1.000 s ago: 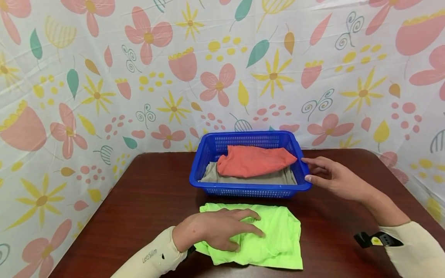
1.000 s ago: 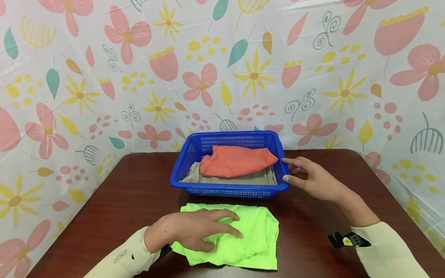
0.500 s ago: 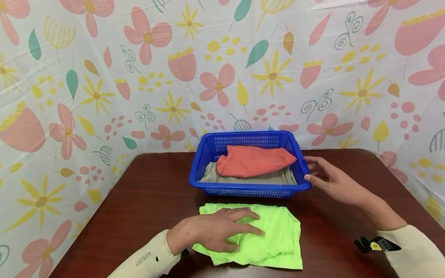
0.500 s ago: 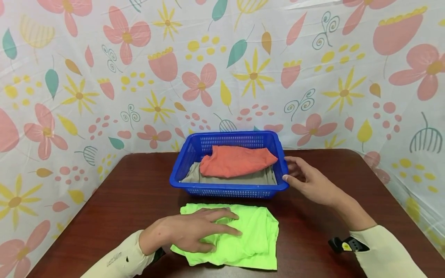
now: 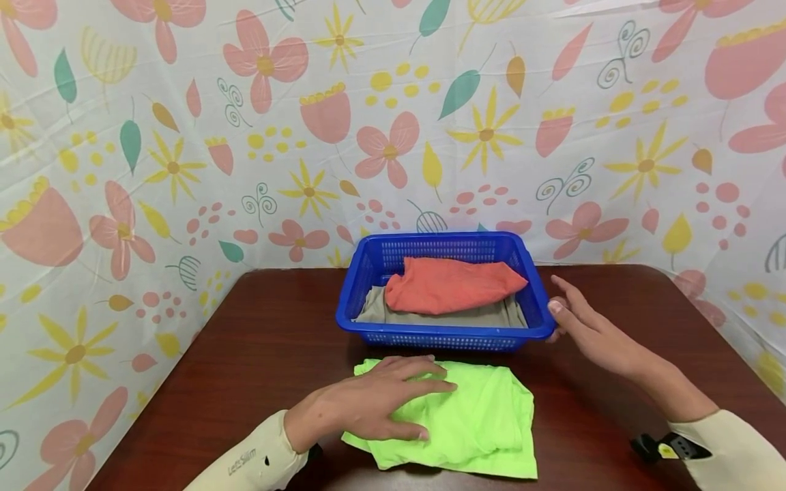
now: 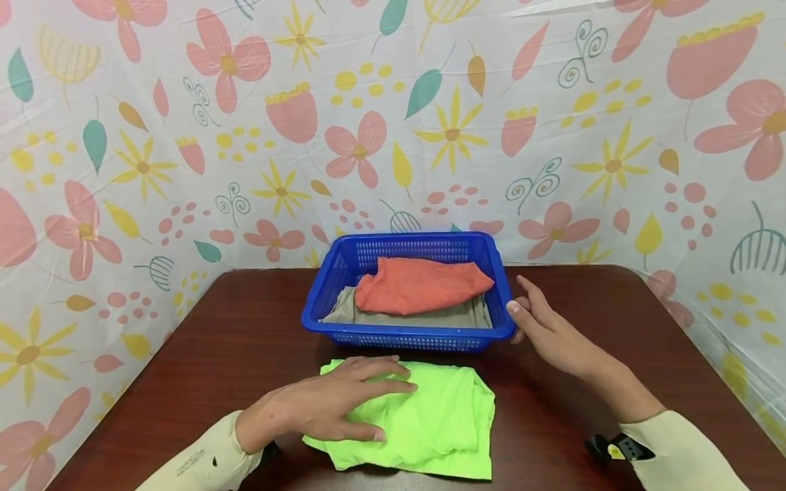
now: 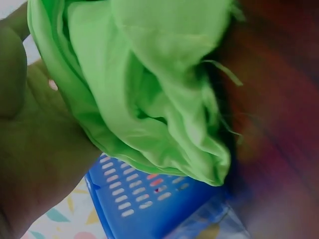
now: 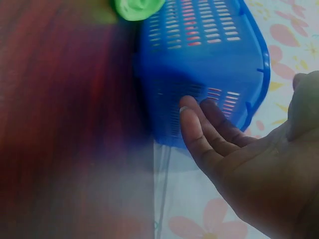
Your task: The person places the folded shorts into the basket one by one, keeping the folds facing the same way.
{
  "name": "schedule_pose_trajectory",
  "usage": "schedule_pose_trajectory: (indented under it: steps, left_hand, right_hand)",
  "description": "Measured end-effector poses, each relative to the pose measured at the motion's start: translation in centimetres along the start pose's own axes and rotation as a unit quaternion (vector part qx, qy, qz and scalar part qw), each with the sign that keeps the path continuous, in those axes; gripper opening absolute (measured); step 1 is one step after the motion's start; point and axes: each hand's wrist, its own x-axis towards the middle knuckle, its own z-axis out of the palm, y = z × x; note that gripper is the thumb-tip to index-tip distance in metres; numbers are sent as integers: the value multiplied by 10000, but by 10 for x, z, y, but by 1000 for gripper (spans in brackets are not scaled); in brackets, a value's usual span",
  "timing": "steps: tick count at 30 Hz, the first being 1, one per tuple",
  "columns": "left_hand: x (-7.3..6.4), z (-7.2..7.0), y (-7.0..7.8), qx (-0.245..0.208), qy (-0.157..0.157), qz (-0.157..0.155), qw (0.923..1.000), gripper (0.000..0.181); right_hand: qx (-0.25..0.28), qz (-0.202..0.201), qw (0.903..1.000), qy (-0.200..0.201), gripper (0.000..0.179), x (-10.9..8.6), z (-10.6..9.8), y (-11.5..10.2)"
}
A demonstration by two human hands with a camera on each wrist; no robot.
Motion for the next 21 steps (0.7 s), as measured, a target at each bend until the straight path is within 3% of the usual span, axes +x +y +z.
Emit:
schedule_pose_trajectory:
  steps: [8, 21]
  left_hand:
    - [-12, 0, -7, -178, 436, -371, 9982, 63]
    - [-26, 1, -15, -482, 634, -651, 9947, 58]
  right_hand:
    - [591, -56, 9976, -361, 61, -9, 3, 3]
    - [1143, 56, 9853, -1265, 55, -23, 12, 7]
